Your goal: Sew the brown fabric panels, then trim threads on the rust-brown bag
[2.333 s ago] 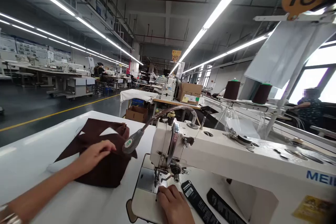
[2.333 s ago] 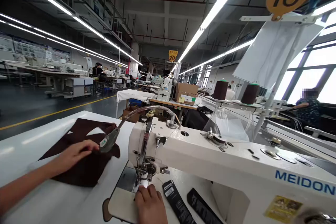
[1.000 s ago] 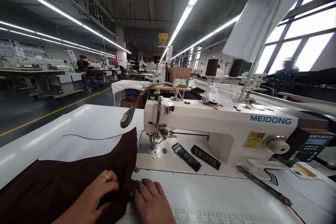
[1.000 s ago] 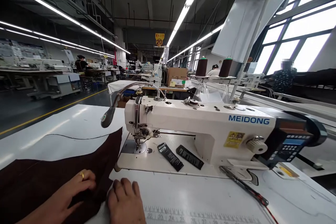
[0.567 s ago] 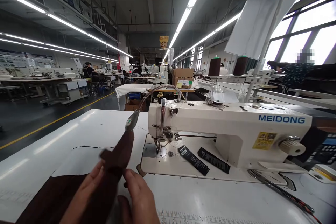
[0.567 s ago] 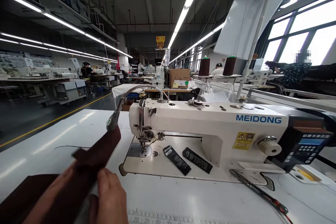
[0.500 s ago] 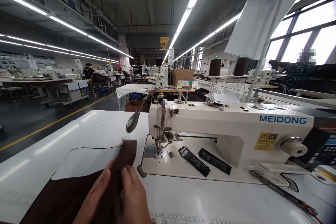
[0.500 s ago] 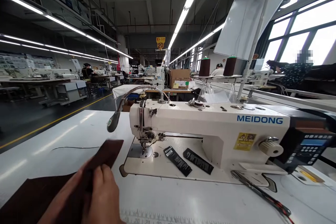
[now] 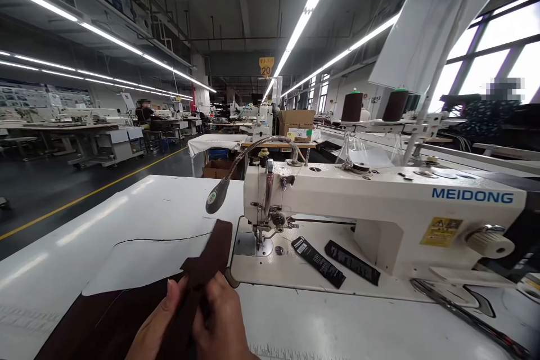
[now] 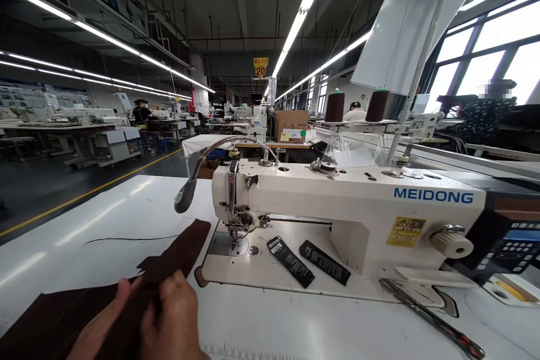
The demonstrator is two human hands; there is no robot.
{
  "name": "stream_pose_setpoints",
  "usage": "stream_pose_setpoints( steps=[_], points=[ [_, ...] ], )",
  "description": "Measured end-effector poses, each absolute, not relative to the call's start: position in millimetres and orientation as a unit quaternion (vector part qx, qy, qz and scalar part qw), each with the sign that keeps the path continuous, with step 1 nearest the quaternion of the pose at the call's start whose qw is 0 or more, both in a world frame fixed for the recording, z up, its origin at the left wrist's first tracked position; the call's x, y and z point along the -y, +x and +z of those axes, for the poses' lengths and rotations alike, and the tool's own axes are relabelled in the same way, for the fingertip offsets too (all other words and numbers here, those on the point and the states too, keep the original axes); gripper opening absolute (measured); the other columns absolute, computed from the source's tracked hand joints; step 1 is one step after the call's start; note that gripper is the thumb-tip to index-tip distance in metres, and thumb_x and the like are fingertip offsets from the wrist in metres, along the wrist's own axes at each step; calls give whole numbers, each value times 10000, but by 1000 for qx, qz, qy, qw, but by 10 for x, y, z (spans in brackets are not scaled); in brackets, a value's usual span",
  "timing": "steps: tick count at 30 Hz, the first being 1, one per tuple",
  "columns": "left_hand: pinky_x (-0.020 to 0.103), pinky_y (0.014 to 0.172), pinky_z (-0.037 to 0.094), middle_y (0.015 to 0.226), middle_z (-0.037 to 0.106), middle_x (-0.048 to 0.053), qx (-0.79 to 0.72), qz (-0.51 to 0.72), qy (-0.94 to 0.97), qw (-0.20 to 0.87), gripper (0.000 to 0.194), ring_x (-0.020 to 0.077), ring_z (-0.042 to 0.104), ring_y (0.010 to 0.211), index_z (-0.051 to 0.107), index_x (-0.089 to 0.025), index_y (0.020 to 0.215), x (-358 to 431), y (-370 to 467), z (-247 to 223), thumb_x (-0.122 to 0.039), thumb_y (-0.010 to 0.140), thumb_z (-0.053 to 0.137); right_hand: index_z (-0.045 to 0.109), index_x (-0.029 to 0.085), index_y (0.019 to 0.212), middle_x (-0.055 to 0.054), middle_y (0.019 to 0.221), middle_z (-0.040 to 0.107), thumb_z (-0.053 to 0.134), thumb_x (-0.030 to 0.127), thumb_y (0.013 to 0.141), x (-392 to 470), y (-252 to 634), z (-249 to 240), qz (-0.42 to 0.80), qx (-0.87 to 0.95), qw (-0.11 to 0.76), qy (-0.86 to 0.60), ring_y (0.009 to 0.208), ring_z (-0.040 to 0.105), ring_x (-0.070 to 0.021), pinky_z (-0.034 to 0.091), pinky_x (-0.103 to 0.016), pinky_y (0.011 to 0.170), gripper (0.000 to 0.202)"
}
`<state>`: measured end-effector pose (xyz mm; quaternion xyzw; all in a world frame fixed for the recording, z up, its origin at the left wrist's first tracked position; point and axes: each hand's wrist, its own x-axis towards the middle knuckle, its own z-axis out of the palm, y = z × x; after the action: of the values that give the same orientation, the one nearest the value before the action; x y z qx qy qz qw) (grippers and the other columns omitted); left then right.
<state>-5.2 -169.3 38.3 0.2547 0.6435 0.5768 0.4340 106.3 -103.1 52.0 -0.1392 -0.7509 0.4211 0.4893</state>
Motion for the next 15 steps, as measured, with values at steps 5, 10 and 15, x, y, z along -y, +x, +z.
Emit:
stream_pose_setpoints(
  steps=[5,10,15],
  points=[
    [314,900,436,1072,615,22,-532,627,300,482,464,256,528,1045,575,-257,1052,1669,-84,474,-454,642,667,579,165,982,-50,926,582,397,20,695,999,1157,608,469,719,483,-173,812,540,-159,441,-236,694,370],
    [262,720,483,793,649,6,-532,612,344,474,273,209,599,795,611,-222,896,1604,-15,523,-305,651,695,529,154,730,-21,732,523,395,45,667,1019,1145,635,475,722,460,-202,660,487,-130,399,-206,568,184],
    [214,567,451,626,568,-10,-561,571,394,452,170,146,530,617,586,-175,704,1588,-9,636,-325,677,661,347,186,600,9,614,422,395,97,647,1008,1166,589,435,738,471,-210,560,417,-108,346,-191,489,111]
  ],
)
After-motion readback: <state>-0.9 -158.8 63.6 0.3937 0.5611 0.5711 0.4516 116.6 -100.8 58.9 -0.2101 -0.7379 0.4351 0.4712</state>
